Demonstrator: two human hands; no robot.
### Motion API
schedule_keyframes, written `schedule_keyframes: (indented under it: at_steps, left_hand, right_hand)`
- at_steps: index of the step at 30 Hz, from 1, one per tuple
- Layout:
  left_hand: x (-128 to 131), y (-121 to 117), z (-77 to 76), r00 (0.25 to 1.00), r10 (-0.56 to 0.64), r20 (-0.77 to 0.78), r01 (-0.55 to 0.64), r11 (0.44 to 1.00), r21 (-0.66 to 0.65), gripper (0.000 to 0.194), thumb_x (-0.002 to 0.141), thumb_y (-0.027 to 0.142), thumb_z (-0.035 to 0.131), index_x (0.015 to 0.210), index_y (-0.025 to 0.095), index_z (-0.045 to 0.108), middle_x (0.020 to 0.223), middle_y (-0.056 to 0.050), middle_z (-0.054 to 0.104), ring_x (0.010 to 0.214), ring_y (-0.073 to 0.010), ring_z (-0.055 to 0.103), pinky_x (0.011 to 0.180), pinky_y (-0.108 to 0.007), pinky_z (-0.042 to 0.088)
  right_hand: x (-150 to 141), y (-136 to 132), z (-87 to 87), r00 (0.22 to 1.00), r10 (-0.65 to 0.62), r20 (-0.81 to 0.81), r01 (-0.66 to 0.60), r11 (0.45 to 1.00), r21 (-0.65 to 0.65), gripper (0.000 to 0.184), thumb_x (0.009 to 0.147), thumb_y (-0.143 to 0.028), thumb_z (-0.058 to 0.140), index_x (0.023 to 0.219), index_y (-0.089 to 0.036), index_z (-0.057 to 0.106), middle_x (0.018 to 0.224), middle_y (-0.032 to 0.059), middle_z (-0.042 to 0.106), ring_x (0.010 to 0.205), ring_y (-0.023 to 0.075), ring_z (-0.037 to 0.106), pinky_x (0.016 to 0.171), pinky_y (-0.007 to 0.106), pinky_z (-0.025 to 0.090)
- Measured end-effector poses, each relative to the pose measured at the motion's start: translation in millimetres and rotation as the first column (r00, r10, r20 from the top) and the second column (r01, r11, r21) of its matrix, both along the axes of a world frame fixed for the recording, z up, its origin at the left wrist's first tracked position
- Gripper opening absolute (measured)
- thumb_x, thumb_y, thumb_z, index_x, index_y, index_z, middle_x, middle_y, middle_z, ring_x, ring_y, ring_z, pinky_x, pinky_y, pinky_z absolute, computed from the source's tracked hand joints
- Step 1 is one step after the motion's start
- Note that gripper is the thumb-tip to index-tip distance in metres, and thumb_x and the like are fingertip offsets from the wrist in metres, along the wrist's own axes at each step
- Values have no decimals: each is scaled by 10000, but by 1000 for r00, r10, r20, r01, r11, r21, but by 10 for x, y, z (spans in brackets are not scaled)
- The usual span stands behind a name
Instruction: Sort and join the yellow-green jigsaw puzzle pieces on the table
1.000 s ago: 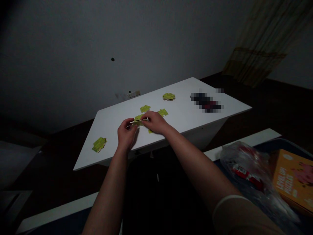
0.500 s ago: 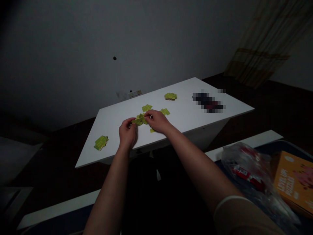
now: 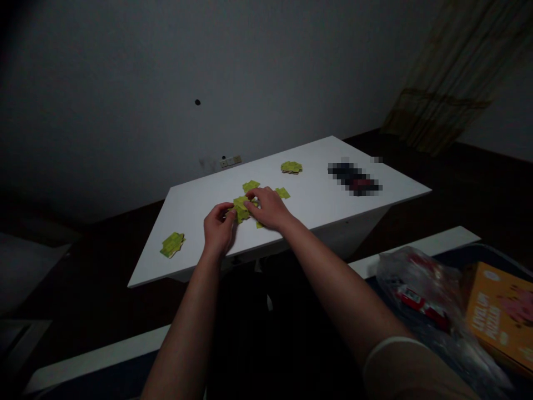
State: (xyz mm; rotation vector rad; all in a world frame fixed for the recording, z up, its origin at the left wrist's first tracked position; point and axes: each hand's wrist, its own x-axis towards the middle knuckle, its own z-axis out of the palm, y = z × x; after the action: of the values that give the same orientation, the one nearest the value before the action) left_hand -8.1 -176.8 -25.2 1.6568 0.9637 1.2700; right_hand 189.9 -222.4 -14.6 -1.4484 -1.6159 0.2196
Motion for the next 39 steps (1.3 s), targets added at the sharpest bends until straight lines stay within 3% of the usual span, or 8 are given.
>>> schedule_keyframes:
  at_steps: [5, 8, 12, 16, 26, 32, 35, 39]
  left_hand:
    - [5, -25, 15, 999, -45, 21, 45, 999, -13, 260, 914, 329, 836, 1131, 199, 776, 1154, -130, 827, 1006, -236, 787, 913, -392, 643]
    - [27, -20, 12, 995, -55, 78, 58, 997, -44, 327, 895, 333, 863, 1170, 195, 749, 1133, -130, 828, 1024, -246, 799, 927, -400, 654]
    - [38, -1, 19, 997, 21, 79, -17, 998, -61, 296, 947, 358, 809, 1180, 191, 737, 1119, -117, 821, 1043, -232, 791, 963, -381, 638]
    - [26, 19, 15, 997, 66, 30, -63, 995, -79, 226, 959, 341, 770, 1130, 192, 760, 1045, -90, 803, 974, -217, 766, 931, -365, 623]
    - [33, 50, -13, 997, 77, -16, -78, 995, -62, 177, 913, 307, 769, 1052, 199, 787, 1013, -83, 805, 951, -235, 750, 931, -393, 596]
    - [12, 24, 25, 989, 120, -84, -123, 992, -33, 146, 917, 253, 723, 1039, 201, 784, 1024, -75, 803, 950, -229, 739, 944, -387, 593]
    - [14, 0, 44, 984, 130, -123, -133, 991, -14, 163, 907, 237, 727, 1056, 198, 784, 1016, -71, 803, 886, -213, 715, 899, -370, 592]
    - [26, -22, 62, 984, 103, -143, -103, 995, 6, 158, 897, 209, 746, 1048, 192, 789, 1008, -83, 803, 847, -209, 702, 853, -364, 592]
  right_hand:
    - [-25, -60, 3, 952, 232, -200, -242, 970, -29, 393, 943, -305, 777, 1335, -280, 780, 1112, 63, 835, 1034, 262, 762, 969, 424, 576]
    - [-31, -37, -14, 941, 230, -247, -238, 971, -6, 410, 946, -274, 712, 1353, -249, 764, 1032, 50, 823, 936, 237, 751, 901, 392, 579]
    - [27, 24, 0, 966, -51, -254, 89, 986, 143, 442, 970, -197, 536, 1358, -236, 744, 1192, 93, 797, 1062, 263, 733, 984, 421, 572]
    - [200, 20, 39, 881, -411, -235, 449, 882, 143, 451, 1006, -140, 396, 1224, -245, 777, 1283, 131, 775, 1232, 302, 695, 1086, 470, 534]
    - [553, -204, 14, 757, -566, 325, 634, 756, -160, 380, 1071, -238, 559, 1384, -174, 764, 1378, 227, 738, 1305, 435, 583, 1054, 563, 433]
    - [141, -88, 95, 867, -329, 374, 388, 917, -94, 374, 1097, -387, 572, 1339, -205, 792, 1371, 181, 742, 1319, 402, 567, 1102, 559, 418]
    - [-54, -55, 22, 879, -230, 418, 304, 945, -119, 418, 1038, -530, 672, 1248, -195, 803, 1305, 198, 759, 1274, 424, 581, 1100, 584, 437]
    - [-95, -67, -76, 903, -201, 379, 244, 967, -69, 286, 978, -419, 757, 1177, -215, 782, 1304, 193, 757, 1289, 436, 584, 1110, 607, 452]
